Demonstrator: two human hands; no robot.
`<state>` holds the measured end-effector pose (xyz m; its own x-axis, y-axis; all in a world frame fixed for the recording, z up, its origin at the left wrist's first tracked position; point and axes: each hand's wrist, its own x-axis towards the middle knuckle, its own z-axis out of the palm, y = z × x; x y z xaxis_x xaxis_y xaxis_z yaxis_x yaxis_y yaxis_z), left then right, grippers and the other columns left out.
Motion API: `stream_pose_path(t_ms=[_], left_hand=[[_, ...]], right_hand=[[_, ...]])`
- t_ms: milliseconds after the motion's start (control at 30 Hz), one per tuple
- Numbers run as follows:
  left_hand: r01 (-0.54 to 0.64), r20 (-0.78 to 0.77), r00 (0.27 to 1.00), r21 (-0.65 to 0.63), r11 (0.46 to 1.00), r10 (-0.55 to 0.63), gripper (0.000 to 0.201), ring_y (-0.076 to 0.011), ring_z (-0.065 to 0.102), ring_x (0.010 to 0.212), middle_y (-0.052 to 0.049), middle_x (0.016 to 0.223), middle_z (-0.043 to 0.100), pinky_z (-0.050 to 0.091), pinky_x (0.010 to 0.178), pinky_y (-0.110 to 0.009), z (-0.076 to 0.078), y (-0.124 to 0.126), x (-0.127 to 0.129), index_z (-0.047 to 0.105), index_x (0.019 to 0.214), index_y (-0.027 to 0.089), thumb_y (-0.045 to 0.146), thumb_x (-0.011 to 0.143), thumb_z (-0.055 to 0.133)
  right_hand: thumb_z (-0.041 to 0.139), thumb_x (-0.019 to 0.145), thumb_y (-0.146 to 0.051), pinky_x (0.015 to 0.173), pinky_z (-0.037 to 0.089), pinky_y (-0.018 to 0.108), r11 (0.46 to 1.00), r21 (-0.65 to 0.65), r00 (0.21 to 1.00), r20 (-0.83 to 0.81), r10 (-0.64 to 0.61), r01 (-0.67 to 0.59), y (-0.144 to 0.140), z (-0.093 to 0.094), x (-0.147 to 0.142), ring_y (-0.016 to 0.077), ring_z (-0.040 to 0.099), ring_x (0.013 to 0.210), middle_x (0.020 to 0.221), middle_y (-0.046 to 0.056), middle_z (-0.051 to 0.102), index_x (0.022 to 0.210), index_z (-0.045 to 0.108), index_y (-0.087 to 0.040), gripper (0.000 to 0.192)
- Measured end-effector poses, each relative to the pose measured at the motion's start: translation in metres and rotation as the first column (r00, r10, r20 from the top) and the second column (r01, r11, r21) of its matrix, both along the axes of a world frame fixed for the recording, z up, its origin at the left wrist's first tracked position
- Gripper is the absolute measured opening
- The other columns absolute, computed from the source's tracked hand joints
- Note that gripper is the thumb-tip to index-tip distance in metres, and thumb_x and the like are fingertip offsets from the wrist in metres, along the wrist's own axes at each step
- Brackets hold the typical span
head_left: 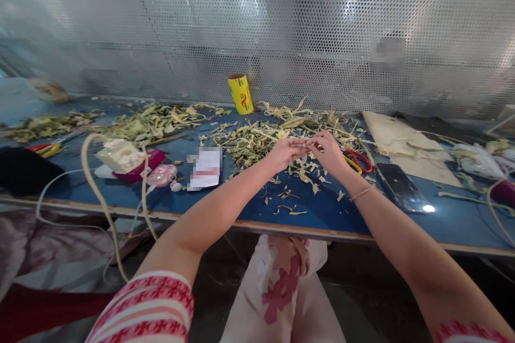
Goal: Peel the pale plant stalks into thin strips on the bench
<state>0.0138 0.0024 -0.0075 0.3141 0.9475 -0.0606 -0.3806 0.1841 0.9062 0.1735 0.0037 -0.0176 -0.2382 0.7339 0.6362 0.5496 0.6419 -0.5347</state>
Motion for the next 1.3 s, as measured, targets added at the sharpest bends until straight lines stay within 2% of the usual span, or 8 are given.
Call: stream_pose_path(t_ms=[167, 500, 667, 867, 1133, 1300], left_hand=[[-0.012, -0.001, 1.000, 0.024, 1.000, 0.012, 0.021, -0.0090, 0.067, 0.064, -0.002, 0.066, 0.068, 0.052, 0.093, -0.036, -0.002, 0.000, 0.000, 0.061, 0.081, 0.009, -0.009, 0.071, 0.058], [0.016, -0.085, 0.996, 0.183, 0.983, 0.000, 0.020, -0.0096, 0.066, 0.069, -0.004, 0.072, 0.070, 0.052, 0.088, -0.035, -0.009, 0.003, -0.002, 0.065, 0.084, 0.009, 0.011, 0.067, 0.075], [-0.001, -0.111, 0.993, 0.315, 0.949, 0.038, 0.025, -0.0117, 0.067, 0.072, -0.005, 0.075, 0.072, 0.053, 0.087, -0.035, -0.005, 0.000, -0.003, 0.066, 0.085, 0.011, 0.021, 0.066, 0.078], [-0.030, -0.164, 0.980, 0.442, 0.896, 0.114, 0.027, -0.0135, 0.068, 0.074, -0.005, 0.078, 0.073, 0.054, 0.084, -0.034, -0.005, 0.000, -0.005, 0.066, 0.084, 0.012, 0.028, 0.066, 0.078], [-0.033, -0.149, 0.984, 0.408, 0.912, 0.103, 0.018, -0.0123, 0.068, 0.073, -0.004, 0.078, 0.072, 0.055, 0.084, -0.033, -0.007, -0.002, -0.003, 0.065, 0.084, 0.013, 0.024, 0.072, 0.073], [-0.024, -0.171, 0.980, 0.403, 0.915, 0.101, 0.016, -0.0128, 0.068, 0.074, -0.005, 0.078, 0.072, 0.055, 0.084, -0.033, -0.004, -0.004, -0.003, 0.064, 0.085, 0.012, 0.021, 0.074, 0.071]], right_hand=[[0.057, 0.083, -0.026, 0.071, 0.054, 0.037, 1.000, -0.027, 1.000, 0.001, 0.014, -0.014, -0.002, 0.001, -0.001, 0.0199, 0.056, 0.087, 0.099, 0.009, 0.054, 0.081, 0.065, -0.021, 0.010], [0.063, 0.077, -0.028, 0.069, 0.055, 0.037, 0.995, -0.095, 0.996, -0.086, -0.028, 0.020, -0.001, 0.003, -0.002, 0.0204, 0.056, 0.088, 0.098, 0.008, 0.054, 0.075, 0.067, -0.020, 0.008], [0.066, 0.075, -0.027, 0.073, 0.053, 0.037, 0.989, -0.136, 0.988, -0.129, -0.079, 0.062, -0.006, 0.008, -0.003, 0.0176, 0.056, 0.082, 0.098, 0.008, 0.056, 0.075, 0.066, -0.019, 0.008], [0.064, 0.076, -0.029, 0.069, 0.051, 0.035, 0.987, -0.142, 0.985, -0.149, -0.092, 0.071, -0.008, 0.011, -0.005, 0.0175, 0.055, 0.082, 0.097, 0.008, 0.057, 0.075, 0.065, -0.018, 0.011], [0.061, 0.078, -0.028, 0.065, 0.051, 0.032, 0.994, -0.079, 0.989, -0.123, -0.087, 0.077, -0.006, 0.006, -0.005, 0.0159, 0.056, 0.079, 0.098, 0.008, 0.056, 0.076, 0.060, -0.019, 0.009], [0.062, 0.078, -0.037, 0.067, 0.054, 0.032, 0.982, -0.187, 0.976, -0.217, -0.032, -0.010, 0.002, -0.001, -0.005, 0.0155, 0.060, 0.075, 0.091, 0.005, 0.062, 0.084, 0.058, -0.021, 0.018]])
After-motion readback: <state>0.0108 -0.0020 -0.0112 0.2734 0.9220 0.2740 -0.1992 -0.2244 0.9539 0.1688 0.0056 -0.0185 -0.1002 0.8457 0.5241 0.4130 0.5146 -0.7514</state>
